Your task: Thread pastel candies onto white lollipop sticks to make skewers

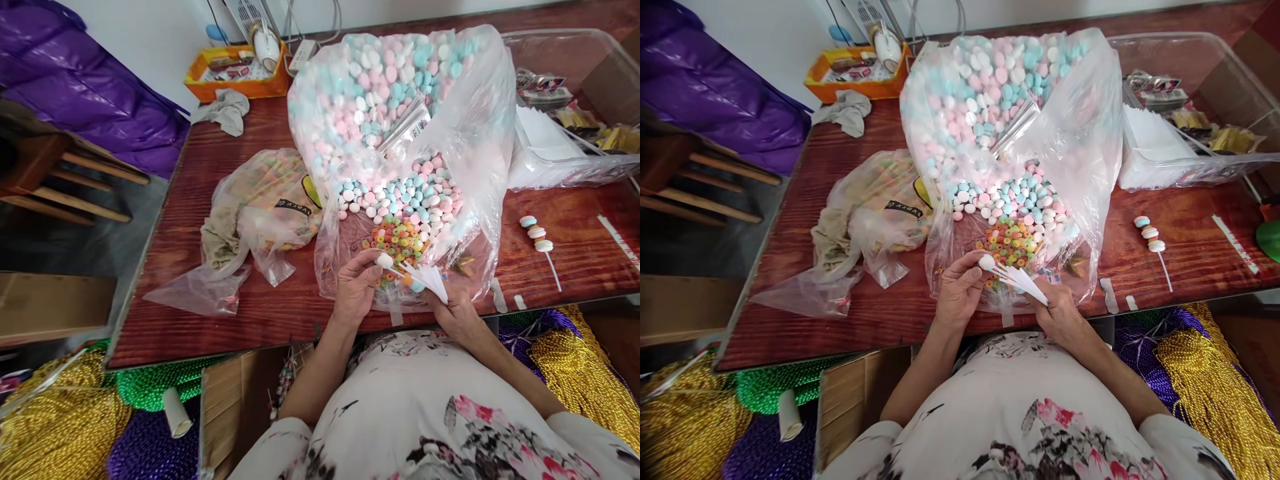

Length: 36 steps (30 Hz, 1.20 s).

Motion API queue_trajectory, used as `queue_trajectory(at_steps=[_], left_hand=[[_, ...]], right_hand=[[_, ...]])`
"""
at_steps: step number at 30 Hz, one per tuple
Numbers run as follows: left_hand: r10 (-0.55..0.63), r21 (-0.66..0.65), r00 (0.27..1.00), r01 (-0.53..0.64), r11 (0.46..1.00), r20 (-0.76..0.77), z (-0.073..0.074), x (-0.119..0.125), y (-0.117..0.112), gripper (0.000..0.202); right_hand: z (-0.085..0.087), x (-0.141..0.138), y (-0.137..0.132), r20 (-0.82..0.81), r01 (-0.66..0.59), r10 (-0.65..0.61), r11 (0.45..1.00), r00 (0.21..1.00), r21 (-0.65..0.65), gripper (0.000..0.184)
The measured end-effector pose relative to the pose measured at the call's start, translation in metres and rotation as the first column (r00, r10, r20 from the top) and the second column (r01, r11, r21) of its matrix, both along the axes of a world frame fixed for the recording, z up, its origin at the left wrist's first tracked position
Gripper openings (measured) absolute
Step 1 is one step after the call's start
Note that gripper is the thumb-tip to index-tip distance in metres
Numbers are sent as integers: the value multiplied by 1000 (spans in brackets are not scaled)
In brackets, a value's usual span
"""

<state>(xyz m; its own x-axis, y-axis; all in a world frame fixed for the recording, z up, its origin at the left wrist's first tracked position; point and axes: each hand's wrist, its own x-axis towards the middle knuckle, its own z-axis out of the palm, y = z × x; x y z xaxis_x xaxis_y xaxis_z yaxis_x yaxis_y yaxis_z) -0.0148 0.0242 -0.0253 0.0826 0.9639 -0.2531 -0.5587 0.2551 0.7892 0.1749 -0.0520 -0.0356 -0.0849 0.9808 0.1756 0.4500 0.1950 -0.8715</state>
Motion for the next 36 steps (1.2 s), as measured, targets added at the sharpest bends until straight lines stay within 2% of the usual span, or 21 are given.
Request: queue_trajectory(at_steps=[4, 8, 13, 18, 21, 30, 36], left_hand=[[-22, 49, 998, 25, 998, -63, 3, 2, 0, 27], [-32, 0, 999, 32, 999, -35, 6, 1, 2, 22], [17, -50, 999, -15, 999, 31, 2, -1, 4, 26], [12, -63, 999, -10, 998, 34, -3, 3, 2, 37], [3, -66, 1000, -1, 998, 24, -5, 6, -1, 36], [23, -13, 1000, -23, 1000, -7, -11, 10, -5, 35], [105, 105, 991, -95, 990, -87, -15, 13, -6, 33]], right_hand=[[1, 1, -1, 18, -33, 34, 996, 999, -82, 20], [4, 2, -2, 48, -36, 42, 993, 998, -114, 21], [3, 3, -4, 67, -14, 21, 994, 998, -107, 19], [2, 2, -2, 85, -41, 52, 992, 995, -119, 18], [3, 2, -1, 103, -32, 46, 991, 994, -130, 19], [3, 1, -1, 115, -2, 16, 992, 993, -126, 19], [2, 1, -1, 92, -2, 14, 991, 996, -137, 20]])
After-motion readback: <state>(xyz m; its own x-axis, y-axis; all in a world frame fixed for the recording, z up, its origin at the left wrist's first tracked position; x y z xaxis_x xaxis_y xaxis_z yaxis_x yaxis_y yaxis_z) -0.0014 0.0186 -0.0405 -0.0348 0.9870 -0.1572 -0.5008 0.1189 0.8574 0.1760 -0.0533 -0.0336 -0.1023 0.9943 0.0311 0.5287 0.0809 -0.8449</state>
